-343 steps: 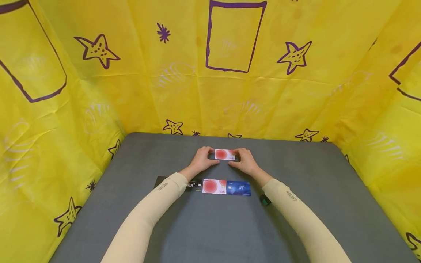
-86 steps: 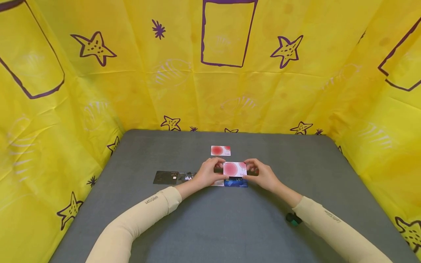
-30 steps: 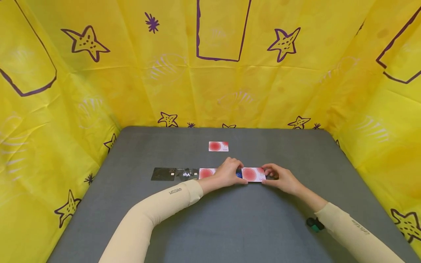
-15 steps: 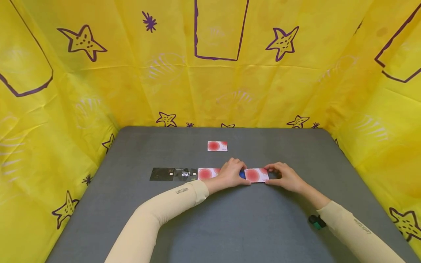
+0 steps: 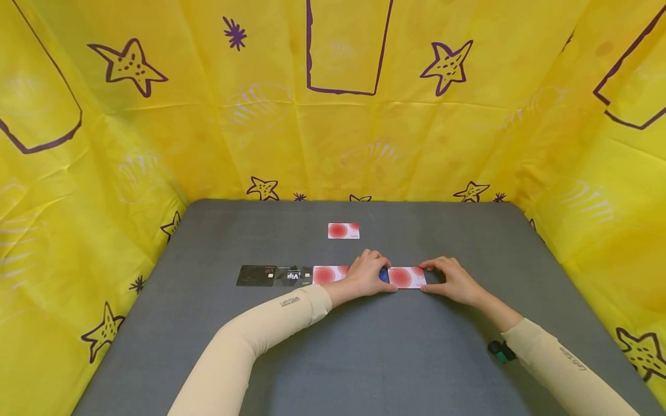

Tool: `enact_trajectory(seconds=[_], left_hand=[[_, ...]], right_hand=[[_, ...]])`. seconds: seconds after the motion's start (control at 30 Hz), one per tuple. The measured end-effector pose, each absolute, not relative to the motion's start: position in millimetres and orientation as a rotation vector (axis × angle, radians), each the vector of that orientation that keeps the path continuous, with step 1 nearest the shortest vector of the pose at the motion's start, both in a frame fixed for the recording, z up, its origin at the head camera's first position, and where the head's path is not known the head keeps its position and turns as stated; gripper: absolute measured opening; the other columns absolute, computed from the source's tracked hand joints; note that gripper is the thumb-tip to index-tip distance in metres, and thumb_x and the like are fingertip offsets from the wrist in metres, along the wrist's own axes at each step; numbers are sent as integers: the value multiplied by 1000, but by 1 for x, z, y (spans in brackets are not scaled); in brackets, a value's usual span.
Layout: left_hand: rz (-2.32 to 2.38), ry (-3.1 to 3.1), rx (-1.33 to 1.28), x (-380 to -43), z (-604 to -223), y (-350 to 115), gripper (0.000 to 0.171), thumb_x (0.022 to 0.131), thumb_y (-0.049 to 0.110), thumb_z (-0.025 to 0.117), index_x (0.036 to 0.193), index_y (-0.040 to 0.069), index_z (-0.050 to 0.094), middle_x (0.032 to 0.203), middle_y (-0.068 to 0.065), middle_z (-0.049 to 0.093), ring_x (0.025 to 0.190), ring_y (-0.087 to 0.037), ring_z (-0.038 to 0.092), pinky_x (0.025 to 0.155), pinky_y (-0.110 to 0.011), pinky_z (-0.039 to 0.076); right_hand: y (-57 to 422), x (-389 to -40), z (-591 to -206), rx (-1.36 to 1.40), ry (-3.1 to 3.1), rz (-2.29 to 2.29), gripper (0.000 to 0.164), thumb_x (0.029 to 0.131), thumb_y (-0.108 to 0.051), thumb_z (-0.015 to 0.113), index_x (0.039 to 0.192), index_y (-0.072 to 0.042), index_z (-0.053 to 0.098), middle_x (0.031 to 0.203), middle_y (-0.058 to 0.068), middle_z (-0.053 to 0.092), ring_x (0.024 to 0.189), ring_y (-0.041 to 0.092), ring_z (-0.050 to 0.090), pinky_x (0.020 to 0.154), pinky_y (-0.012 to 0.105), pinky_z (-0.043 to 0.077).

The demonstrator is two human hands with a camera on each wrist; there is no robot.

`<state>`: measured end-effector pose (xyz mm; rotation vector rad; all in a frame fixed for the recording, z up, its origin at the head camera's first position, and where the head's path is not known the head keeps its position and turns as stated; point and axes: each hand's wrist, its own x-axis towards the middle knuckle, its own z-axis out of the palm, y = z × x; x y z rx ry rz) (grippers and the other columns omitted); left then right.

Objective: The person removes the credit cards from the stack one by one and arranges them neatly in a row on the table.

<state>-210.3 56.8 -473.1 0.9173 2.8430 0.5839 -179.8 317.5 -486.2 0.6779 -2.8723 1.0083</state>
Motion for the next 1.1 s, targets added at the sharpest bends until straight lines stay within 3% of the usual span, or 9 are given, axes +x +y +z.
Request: enact_trajectory(seconds=[1.1], left_hand=[[675,2803,925,-211,-476,50,51,77,51,78,115,18,69,111,2,58,106,-16,48,87,-30,41]], right_hand=[[317,-180,-487,619,-2948,1009,51,75,-32,85,117,-10,66,100,1,58,95,23,43,80,40,31]])
